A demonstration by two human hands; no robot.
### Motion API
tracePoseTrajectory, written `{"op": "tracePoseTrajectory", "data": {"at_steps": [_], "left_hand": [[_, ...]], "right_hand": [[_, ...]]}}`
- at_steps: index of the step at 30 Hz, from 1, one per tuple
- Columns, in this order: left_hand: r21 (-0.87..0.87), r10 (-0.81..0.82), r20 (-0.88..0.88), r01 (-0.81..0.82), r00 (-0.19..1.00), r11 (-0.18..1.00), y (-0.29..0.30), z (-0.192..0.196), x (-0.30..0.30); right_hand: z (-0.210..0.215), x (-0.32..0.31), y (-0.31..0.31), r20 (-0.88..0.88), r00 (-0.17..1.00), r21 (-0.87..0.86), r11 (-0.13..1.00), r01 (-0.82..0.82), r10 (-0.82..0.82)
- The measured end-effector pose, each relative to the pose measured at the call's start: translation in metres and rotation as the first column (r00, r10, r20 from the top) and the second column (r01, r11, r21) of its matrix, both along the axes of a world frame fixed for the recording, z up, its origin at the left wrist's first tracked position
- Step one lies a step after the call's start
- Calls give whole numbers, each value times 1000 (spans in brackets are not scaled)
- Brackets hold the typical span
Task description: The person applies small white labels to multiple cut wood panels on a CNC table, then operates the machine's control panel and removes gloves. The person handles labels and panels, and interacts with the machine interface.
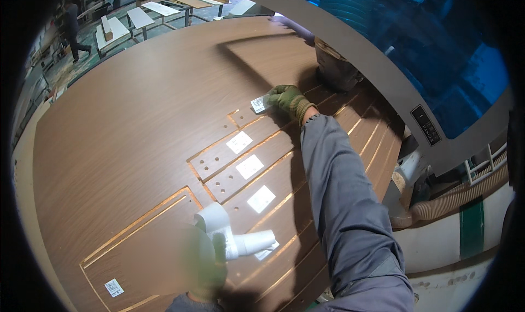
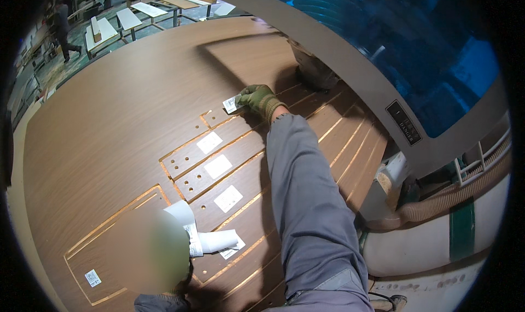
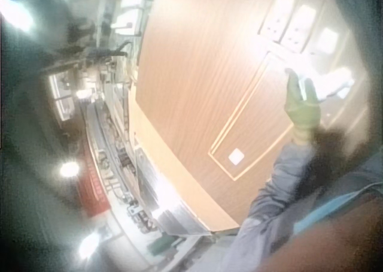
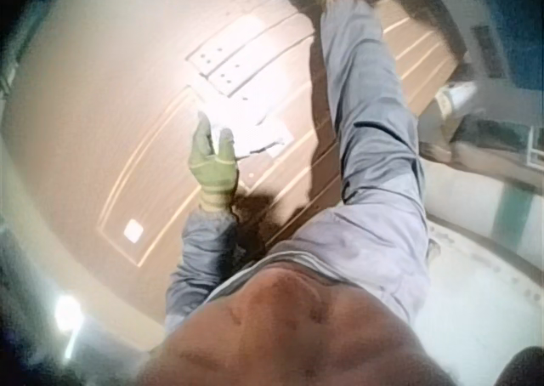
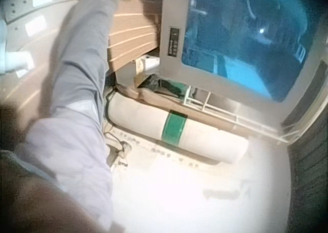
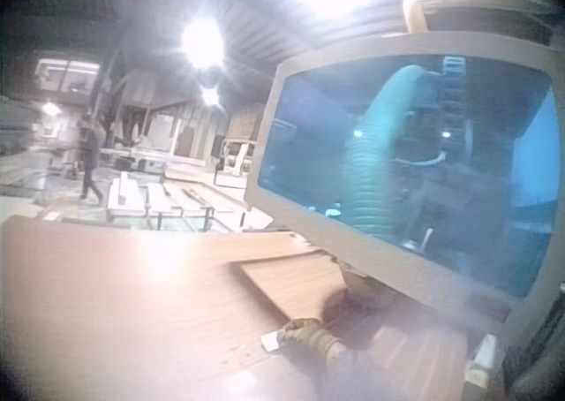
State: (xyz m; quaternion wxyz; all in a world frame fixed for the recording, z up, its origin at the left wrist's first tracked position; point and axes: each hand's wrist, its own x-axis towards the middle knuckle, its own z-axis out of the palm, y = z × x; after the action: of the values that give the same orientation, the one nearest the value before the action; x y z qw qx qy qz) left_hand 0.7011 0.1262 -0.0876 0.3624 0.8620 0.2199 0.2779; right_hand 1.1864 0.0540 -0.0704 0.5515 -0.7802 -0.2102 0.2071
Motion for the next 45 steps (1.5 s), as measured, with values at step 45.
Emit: {"op": "tracePoseTrajectory", "data": {"at_steps": [45], "left_hand": [[-635, 75, 334, 166, 939, 754, -8, -18, 19]], "right_hand": [[30, -236, -82, 780, 549, -264, 953, -146, 300]]}}
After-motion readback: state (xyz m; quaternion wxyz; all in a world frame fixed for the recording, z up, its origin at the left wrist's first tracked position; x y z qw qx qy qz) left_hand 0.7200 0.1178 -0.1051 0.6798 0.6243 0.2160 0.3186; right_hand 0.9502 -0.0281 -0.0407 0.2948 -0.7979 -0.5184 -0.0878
